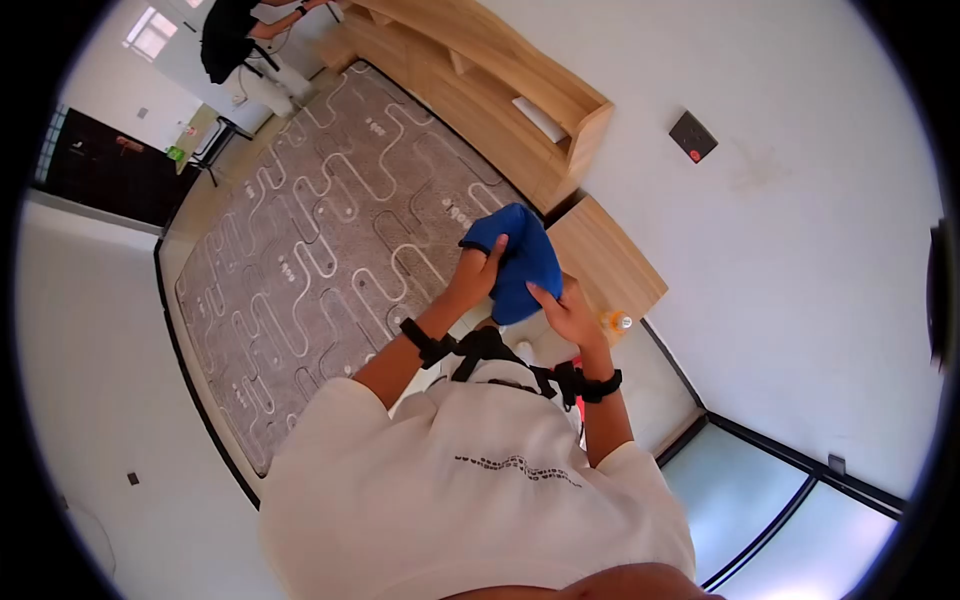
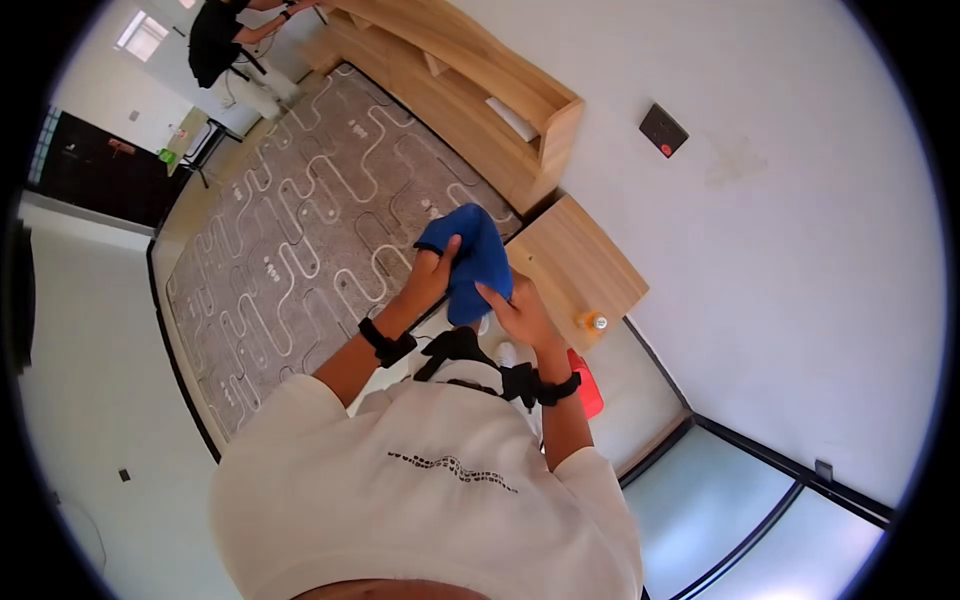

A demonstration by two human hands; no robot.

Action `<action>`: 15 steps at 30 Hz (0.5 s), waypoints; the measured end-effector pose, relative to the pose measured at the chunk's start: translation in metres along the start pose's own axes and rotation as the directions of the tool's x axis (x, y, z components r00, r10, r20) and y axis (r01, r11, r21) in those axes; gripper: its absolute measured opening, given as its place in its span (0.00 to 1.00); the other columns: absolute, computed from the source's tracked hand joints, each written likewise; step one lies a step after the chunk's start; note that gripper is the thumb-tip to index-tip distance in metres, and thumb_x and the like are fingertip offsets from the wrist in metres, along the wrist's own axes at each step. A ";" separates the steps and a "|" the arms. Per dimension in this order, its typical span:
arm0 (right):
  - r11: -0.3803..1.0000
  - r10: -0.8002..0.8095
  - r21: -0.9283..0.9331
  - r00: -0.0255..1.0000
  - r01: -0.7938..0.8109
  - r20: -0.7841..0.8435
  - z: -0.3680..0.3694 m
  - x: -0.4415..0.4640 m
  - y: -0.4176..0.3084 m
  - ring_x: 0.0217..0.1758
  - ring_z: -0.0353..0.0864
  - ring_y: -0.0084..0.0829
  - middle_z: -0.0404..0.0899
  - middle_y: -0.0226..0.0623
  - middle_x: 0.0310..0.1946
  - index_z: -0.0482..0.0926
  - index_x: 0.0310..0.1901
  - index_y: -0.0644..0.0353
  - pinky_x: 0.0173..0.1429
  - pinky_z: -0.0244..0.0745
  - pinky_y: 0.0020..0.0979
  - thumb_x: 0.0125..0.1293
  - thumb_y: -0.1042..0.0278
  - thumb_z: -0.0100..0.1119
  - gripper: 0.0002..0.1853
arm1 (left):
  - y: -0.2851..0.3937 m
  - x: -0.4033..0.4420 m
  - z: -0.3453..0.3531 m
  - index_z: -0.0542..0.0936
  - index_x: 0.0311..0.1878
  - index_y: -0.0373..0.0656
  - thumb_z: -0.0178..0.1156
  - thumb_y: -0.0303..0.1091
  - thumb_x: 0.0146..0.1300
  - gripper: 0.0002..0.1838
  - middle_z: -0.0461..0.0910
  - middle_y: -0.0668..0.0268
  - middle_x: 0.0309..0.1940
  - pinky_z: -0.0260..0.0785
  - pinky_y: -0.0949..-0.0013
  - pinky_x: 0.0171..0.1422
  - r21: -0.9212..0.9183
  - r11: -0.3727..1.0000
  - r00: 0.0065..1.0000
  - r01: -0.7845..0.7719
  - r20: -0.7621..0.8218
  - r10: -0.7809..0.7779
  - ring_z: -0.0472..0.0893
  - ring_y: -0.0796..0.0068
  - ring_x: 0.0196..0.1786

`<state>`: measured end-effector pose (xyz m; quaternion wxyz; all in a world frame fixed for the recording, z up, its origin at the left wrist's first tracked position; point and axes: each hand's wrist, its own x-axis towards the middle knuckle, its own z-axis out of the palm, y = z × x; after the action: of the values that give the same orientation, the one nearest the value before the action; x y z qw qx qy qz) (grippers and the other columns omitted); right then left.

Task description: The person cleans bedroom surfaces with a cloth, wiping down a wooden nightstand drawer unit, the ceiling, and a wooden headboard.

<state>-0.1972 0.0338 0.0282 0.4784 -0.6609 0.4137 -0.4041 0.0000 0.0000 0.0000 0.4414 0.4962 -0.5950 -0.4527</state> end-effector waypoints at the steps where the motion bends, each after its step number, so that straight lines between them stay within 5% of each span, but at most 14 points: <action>1: 0.999 0.048 -0.011 0.998 -0.048 -0.032 -0.002 -0.008 -0.010 0.51 0.78 0.41 0.78 0.49 0.48 0.77 0.53 0.61 0.57 0.68 0.36 0.68 0.64 0.60 0.15 | -0.002 -0.006 0.007 0.70 0.64 0.38 0.58 0.44 0.68 0.27 0.73 0.51 0.61 0.59 0.54 0.69 0.033 0.998 0.997 -0.056 0.060 0.054 0.72 0.52 0.64; 3: 0.997 0.076 -0.011 0.995 -0.077 -0.059 -0.004 -0.006 -0.006 0.43 0.78 0.40 0.78 0.47 0.43 0.77 0.48 0.64 0.49 0.72 0.36 0.68 0.67 0.58 0.12 | -0.014 -0.008 0.015 0.70 0.63 0.36 0.56 0.40 0.69 0.24 0.73 0.50 0.60 0.59 0.55 0.69 0.078 0.989 0.987 -0.126 0.111 0.117 0.72 0.52 0.64; 5: 0.985 -0.031 -0.174 0.975 -0.009 -0.221 -0.022 -0.014 0.022 0.41 0.76 0.38 0.77 0.45 0.39 0.76 0.46 0.65 0.46 0.72 0.35 0.70 0.65 0.56 0.11 | -0.049 -0.009 0.051 0.71 0.62 0.35 0.56 0.37 0.68 0.23 0.74 0.50 0.58 0.62 0.57 0.67 0.380 0.813 0.871 -0.441 0.400 0.285 0.74 0.52 0.61; 6: 0.975 0.209 -0.028 0.948 -0.222 -0.240 -0.038 -0.018 0.021 0.43 0.76 0.37 0.78 0.46 0.39 0.75 0.45 0.65 0.48 0.72 0.35 0.72 0.61 0.53 0.14 | -0.044 -0.003 0.072 0.71 0.62 0.35 0.56 0.37 0.68 0.23 0.74 0.50 0.58 0.62 0.57 0.67 0.320 0.862 0.883 -0.394 0.393 0.258 0.74 0.52 0.61; 7: 0.995 0.085 -0.025 0.961 -0.095 -0.262 -0.033 0.066 0.025 0.43 0.76 0.37 0.78 0.46 0.39 0.75 0.45 0.65 0.48 0.72 0.35 0.72 0.61 0.53 0.14 | -0.022 0.085 0.031 0.71 0.61 0.36 0.57 0.37 0.67 0.22 0.74 0.50 0.58 0.64 0.57 0.66 0.241 0.870 0.876 -0.430 0.343 0.338 0.74 0.52 0.61; 9: 0.997 0.069 0.061 0.974 -0.057 -0.217 -0.029 0.085 0.013 0.42 0.76 0.32 0.78 0.44 0.37 0.74 0.45 0.65 0.47 0.72 0.33 0.74 0.58 0.50 0.16 | -0.011 0.111 0.027 0.72 0.60 0.36 0.59 0.37 0.66 0.22 0.75 0.51 0.57 0.65 0.58 0.65 0.084 0.934 0.901 -0.347 0.306 0.307 0.75 0.52 0.60; 11: 0.989 0.123 -0.066 0.988 -0.130 -0.094 -0.049 0.122 0.020 0.41 0.77 0.31 0.78 0.43 0.37 0.74 0.45 0.65 0.46 0.72 0.33 0.74 0.56 0.49 0.17 | -0.012 0.157 0.016 0.73 0.59 0.38 0.62 0.39 0.65 0.23 0.76 0.53 0.56 0.66 0.57 0.64 -0.043 0.983 0.949 -0.181 0.255 0.186 0.75 0.54 0.60; 15: 0.890 0.398 -0.289 0.910 -0.352 0.118 -0.093 0.178 0.022 0.39 0.78 0.29 0.80 0.43 0.38 0.75 0.48 0.66 0.44 0.73 0.32 0.73 0.55 0.52 0.19 | -0.048 0.208 0.006 0.74 0.58 0.39 0.65 0.42 0.64 0.24 0.78 0.53 0.53 0.67 0.58 0.63 -0.041 0.949 0.875 -0.312 0.376 0.304 0.77 0.55 0.58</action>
<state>-0.2285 -0.1648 0.0520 0.4905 -0.6582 0.5399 -0.1863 -0.0214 -0.2096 -0.0321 0.3796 0.3031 -0.7448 -0.4576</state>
